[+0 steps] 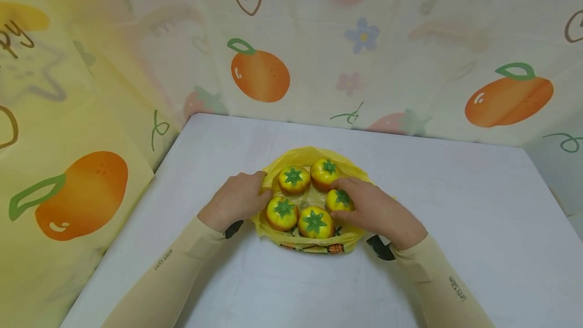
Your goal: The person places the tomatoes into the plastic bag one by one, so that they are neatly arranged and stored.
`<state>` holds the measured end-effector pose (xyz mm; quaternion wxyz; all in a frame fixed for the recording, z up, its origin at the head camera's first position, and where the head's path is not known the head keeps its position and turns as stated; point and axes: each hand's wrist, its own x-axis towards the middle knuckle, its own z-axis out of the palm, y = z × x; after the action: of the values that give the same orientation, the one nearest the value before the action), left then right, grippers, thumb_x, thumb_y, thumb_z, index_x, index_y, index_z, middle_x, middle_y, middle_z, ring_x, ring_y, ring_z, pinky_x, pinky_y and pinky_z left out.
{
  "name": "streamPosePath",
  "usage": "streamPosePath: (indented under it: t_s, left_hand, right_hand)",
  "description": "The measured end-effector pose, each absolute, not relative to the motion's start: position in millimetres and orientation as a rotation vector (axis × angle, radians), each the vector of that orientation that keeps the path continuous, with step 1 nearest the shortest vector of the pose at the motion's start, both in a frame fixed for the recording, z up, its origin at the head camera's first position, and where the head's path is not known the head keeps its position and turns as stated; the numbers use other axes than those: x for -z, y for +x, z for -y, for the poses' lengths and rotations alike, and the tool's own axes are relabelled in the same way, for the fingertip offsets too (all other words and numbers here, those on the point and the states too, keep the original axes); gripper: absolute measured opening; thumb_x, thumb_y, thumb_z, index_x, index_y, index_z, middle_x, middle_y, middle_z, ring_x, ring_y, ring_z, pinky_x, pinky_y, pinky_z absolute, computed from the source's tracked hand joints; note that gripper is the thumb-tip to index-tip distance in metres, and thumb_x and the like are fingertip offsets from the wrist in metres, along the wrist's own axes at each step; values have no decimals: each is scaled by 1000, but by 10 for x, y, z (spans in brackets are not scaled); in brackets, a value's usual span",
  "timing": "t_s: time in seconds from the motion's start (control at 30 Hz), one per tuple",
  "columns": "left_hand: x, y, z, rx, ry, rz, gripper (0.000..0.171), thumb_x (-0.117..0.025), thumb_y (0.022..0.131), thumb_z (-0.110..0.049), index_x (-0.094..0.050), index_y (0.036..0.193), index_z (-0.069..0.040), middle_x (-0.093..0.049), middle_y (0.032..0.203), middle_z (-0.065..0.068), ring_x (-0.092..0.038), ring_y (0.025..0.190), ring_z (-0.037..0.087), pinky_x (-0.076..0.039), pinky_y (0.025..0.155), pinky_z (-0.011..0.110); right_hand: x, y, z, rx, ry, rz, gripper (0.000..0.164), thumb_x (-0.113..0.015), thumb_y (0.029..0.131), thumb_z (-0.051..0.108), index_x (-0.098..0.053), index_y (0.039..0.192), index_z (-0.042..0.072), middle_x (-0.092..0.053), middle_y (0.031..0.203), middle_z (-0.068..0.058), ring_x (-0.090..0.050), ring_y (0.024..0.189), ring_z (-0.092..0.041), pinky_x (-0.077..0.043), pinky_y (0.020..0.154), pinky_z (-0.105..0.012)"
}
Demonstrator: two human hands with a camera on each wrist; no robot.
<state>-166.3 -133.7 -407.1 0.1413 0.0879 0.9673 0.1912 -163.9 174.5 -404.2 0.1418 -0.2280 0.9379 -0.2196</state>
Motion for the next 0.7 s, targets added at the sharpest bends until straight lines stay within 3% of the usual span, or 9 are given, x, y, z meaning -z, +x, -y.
streamPosePath:
  t_s: [0.53,0.7]
  left_hand:
    - [4080,-1675,1329,-553,256,-2783,47,-55,107,-30,-61,141,1,-64,80,8,-58,61,21,-47,59,31]
    - [4092,-1715,1402,-590,245,-2720,58,-54,108,-40,-51,154,-5,-71,99,7,-64,77,22,-53,76,37]
  right_hand:
    - [4098,-1669,-1760,574,-647,-2711,58,-81,96,34,-60,147,15,-65,145,-8,-63,126,-26,-53,112,-53]
    - [4050,-1617,-1789,595,-594,-2718,65,-83,94,38,-58,151,19,-60,154,-8,-60,138,-30,-49,117,-57]
